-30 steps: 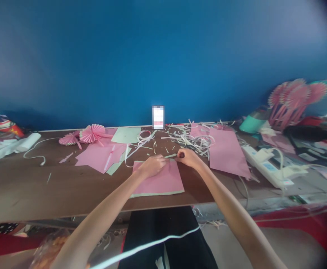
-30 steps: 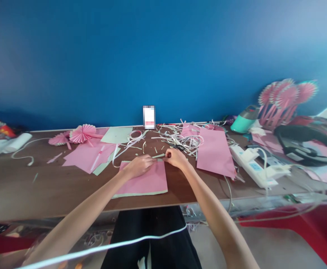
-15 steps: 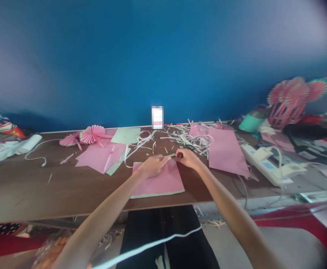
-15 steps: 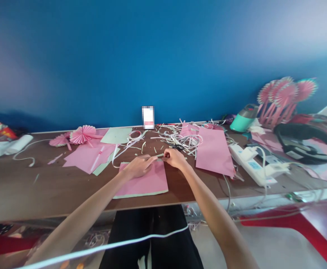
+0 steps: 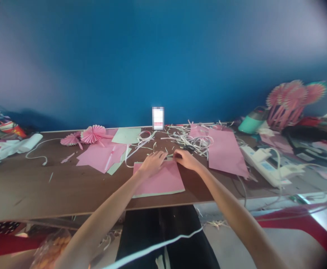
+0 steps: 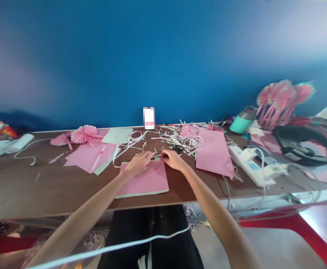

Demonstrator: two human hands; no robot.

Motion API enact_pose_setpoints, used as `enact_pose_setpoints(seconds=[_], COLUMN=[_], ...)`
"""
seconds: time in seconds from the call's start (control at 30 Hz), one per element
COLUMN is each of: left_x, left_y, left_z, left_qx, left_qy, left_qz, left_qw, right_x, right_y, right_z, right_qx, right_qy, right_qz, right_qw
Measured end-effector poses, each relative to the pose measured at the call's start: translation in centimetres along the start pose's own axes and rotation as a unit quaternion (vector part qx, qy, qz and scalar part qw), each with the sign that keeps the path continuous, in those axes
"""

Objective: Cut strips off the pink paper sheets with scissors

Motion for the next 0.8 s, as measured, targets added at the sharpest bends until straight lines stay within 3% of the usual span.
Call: enact_pose_setpoints(seconds=[0.37, 0.43, 0.5, 0.6, 0.7, 0.8], left_x=[0.6, 0.4, 0.1, -0.3, -0.4, -0.3], left_y=[1.0, 1.3, 1.7, 2.4, 2.8, 2.8], left_z=[0.2, 0.1, 0.0, -0.1, -0.3, -0.5], left_qx=[-0.066, -0.08, -0.095, -0.125, -0.15, -0.163], left_qy=[0.042, 0.039, 0.032, 0.024, 0.023, 0.03], left_qz=[-0.138, -0.147, -0.147, -0.14, -0.142, -0.145], left_qw=[0.987, 0.985, 0.984, 0.982, 0.978, 0.976], right_x=[0.3, 0.1, -0.6, -2.1, -2.9, -3.0], right_y=[2.0, 1.4, 0.4, -2.1, -4.5, -5.5], right_z=[-0.1, 0.1, 0.1, -0.2, -0.5, -0.5], right_qx=[-0.025, -0.029, -0.02, 0.041, 0.113, 0.113], right_qy=[-0.024, -0.053, -0.131, -0.248, -0.236, -0.2], right_qz=[0.088, 0.057, -0.007, -0.148, -0.218, -0.235], right_qw=[0.996, 0.997, 0.991, 0.956, 0.94, 0.945])
Point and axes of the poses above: each hand's wrist, its own z-axis towards the middle knuckle, its own x-axis out of the palm, y = z × x, the point moved 2 cm from there along z, towards the middle knuckle, and after that the axes turned 3 degrees about z, right-handed, at the moved point
